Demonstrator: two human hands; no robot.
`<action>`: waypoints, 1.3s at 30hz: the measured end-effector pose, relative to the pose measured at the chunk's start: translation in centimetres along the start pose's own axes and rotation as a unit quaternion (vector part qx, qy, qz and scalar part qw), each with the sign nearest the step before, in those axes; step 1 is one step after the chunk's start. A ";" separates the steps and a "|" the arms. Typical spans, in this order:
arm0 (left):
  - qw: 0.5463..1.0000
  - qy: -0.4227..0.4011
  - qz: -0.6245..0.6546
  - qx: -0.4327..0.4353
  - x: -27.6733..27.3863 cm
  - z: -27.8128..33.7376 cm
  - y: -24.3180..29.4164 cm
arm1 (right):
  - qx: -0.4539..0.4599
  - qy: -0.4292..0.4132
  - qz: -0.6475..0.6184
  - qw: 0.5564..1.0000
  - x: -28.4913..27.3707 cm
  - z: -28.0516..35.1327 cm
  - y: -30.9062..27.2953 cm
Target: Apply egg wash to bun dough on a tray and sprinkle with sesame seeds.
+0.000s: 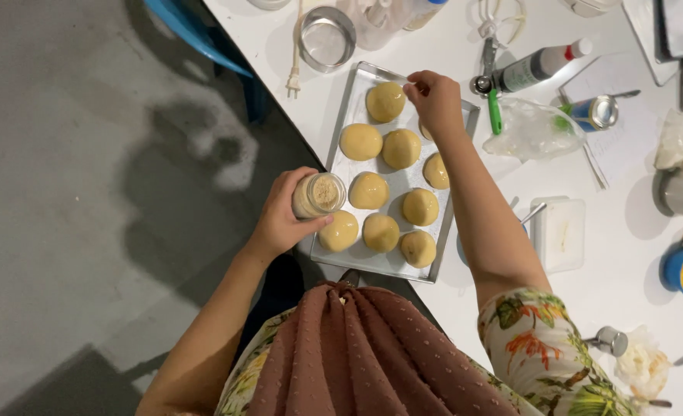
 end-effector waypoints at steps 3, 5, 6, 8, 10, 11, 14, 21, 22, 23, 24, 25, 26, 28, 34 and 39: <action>0.999 -0.017 -0.040 0.008 0.2 -1.7 -1.4 | 0.020 -0.093 -0.125 0.988 -2.9 7.8 -7.2; 0.999 -0.025 -0.037 0.031 0.3 -2.5 -1.4 | -0.058 -0.145 -0.114 0.981 -4.6 12.8 -13.0; 0.998 -0.027 -0.037 0.052 0.5 -2.8 -1.2 | -0.140 -0.202 -0.100 0.964 -5.3 15.8 -16.2; 0.997 -0.051 -0.029 0.050 1.0 -3.7 -1.1 | -0.173 -0.175 -0.050 0.968 -4.6 17.6 -17.5; 0.996 -0.076 -0.022 0.050 2.0 -4.5 -1.5 | -0.202 -0.148 0.004 0.968 -3.6 18.5 -17.6; 0.993 -0.086 -0.028 0.080 2.5 -4.5 -1.6 | -0.198 -0.132 0.056 0.970 -2.6 18.7 -16.8; 0.986 -0.119 -0.033 0.112 3.8 -3.8 -2.4 | -0.164 -0.116 0.140 0.970 0.0 19.3 -13.8; 0.989 -0.131 -0.002 0.062 6.1 -3.3 -4.8 | -0.163 -0.111 0.159 0.967 0.3 18.4 -13.1; 0.990 -0.129 -0.001 0.061 6.1 -3.7 -4.6 | -0.163 -0.113 0.159 0.967 -0.2 18.2 -12.9; 0.991 -0.124 0.008 0.053 6.2 -4.1 -4.5 | -0.167 -0.111 0.108 0.974 -0.8 17.8 -12.9; 0.992 -0.119 0.017 0.046 6.2 -4.4 -4.4 | -0.169 -0.109 0.056 0.978 -1.5 17.5 -12.8; 0.992 -0.114 0.014 0.044 6.2 -4.7 -4.5 | -0.174 -0.113 0.054 0.977 -1.8 17.0 -12.3; 0.994 -0.104 0.014 0.042 6.1 -5.0 -4.5 | -0.142 -0.138 -0.034 0.980 -2.2 16.3 -11.5; 0.995 -0.089 0.010 0.040 5.7 -5.5 -4.8 | -0.113 -0.166 -0.123 0.972 -2.7 14.3 -9.4; 0.999 -0.024 -0.019 0.028 3.4 -5.2 -5.4 | 0.080 -0.135 -0.282 0.947 -2.0 4.1 -1.4; 0.999 0.034 0.014 -0.011 1.3 -3.7 -4.6 | 0.134 -0.055 -0.154 0.977 1.8 -0.8 4.2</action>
Point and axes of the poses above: each hand's wrist, its own z-axis away from the middle knuckle, its own x-axis out of the palm, y = z × x, the point moved 6 cm from there along -z, towards the middle knuckle, and after that the axes turned 12 degrees about x, right-handed, at the moved point
